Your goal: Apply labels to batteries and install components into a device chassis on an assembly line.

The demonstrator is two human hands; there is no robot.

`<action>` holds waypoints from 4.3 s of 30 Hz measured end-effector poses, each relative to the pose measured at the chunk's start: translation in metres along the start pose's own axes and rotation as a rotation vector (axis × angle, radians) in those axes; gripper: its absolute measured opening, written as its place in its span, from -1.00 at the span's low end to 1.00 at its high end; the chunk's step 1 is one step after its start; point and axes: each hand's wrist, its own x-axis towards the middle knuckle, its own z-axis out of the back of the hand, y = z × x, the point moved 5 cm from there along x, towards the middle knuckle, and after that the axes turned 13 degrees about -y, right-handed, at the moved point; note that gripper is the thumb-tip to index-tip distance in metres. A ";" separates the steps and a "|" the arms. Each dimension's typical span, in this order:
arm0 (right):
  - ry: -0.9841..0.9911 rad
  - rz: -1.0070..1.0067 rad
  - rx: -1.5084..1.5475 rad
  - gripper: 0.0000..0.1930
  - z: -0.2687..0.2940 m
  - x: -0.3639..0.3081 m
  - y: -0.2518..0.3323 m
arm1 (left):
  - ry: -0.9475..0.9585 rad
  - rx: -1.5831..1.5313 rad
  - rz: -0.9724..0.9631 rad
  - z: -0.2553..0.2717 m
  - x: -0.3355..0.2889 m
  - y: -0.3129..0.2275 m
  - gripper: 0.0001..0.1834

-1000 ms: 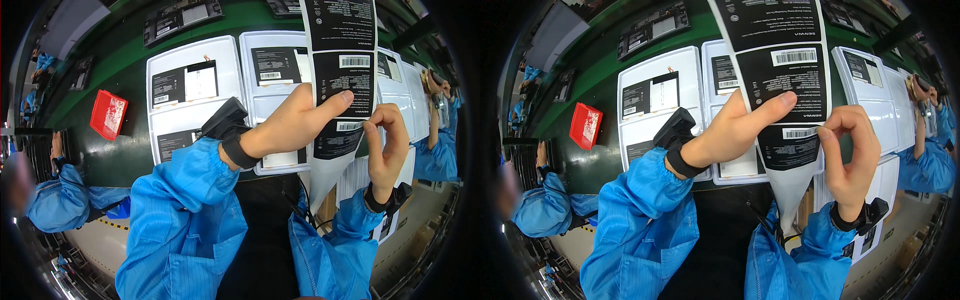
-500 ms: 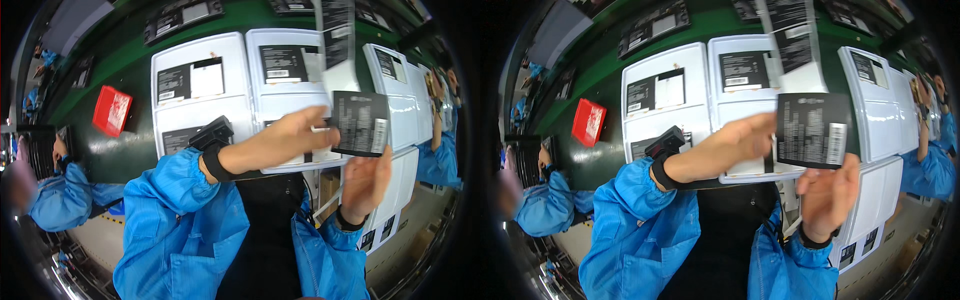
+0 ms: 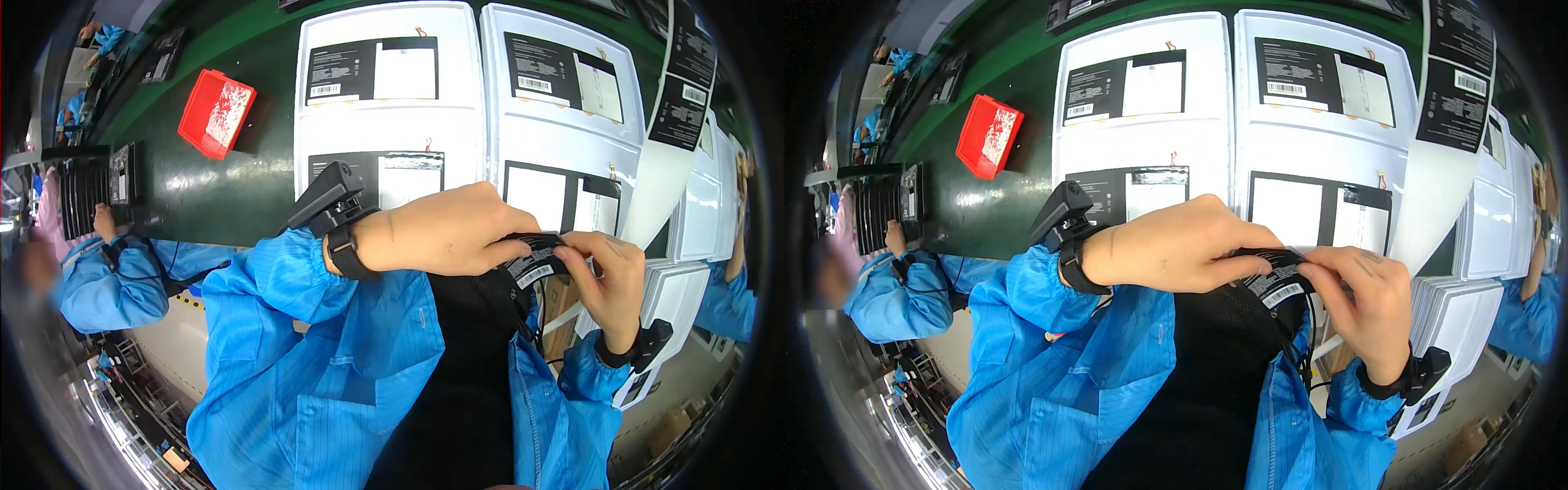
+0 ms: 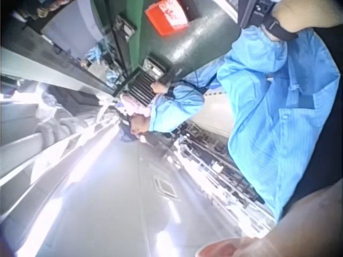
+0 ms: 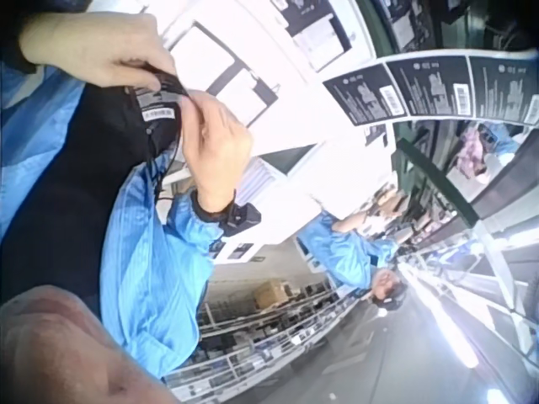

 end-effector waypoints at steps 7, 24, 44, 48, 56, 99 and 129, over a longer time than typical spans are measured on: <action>-0.329 -0.794 0.324 -0.85 -0.015 -0.021 -0.048 | -0.433 0.541 -0.287 0.038 -0.006 0.004 -0.68; -0.250 -0.813 0.343 -0.82 -0.035 -0.014 -0.048 | -0.360 0.776 -0.396 0.029 -0.016 0.019 -0.63; -0.611 -0.232 -0.531 -0.70 0.048 -0.011 -0.092 | -0.072 0.727 -0.349 -0.066 0.000 -0.005 -0.04; -0.614 -0.328 -0.437 -0.71 0.046 -0.019 -0.119 | -0.351 0.415 -0.280 -0.025 -0.011 0.005 -0.40; -0.591 -0.313 -0.345 -0.77 0.051 -0.005 -0.127 | -0.653 0.571 0.012 0.017 0.001 0.032 -0.69; 0.160 0.190 0.576 -0.83 -0.107 -0.045 0.076 | -0.737 1.011 -0.184 0.174 0.040 0.060 -0.45; -0.162 -0.309 1.248 -0.46 -0.105 -0.021 0.066 | -0.982 0.936 0.529 0.212 -0.086 0.084 -0.47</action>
